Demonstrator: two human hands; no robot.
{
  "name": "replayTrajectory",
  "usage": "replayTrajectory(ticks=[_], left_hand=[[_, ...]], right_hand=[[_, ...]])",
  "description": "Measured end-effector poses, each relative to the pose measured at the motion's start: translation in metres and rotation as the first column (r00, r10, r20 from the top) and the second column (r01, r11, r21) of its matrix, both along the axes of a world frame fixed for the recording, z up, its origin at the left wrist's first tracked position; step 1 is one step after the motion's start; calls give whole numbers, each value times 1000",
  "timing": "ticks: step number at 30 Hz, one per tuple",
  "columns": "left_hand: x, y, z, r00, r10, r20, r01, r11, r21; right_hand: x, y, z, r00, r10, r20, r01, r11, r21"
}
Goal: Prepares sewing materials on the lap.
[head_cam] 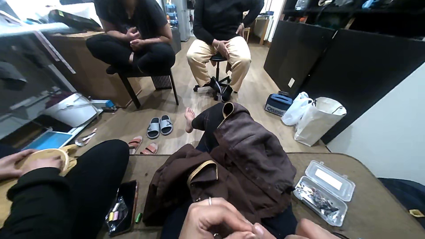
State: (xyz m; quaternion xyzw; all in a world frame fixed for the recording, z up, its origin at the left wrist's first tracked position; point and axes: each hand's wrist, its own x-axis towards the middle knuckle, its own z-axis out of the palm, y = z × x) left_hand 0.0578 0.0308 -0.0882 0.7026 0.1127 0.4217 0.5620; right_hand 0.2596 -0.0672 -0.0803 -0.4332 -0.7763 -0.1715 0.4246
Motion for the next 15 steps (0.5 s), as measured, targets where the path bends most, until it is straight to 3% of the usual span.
replayTrajectory(ticks=[7, 11, 15], left_hand=[[-5, 5, -2, 999, 5, -49, -6, 1000, -11], [-4, 4, 5, 992, -101, -70, 99, 995, -27], [1, 4, 9, 994, -65, -91, 70, 996, 50]], right_hand=[[2, 1, 1, 988, -10, -155, 9, 1000, -8], [4, 2, 1, 989, 13, -149, -14, 1000, -5], [5, 3, 0, 989, 38, -144, -38, 999, 1]])
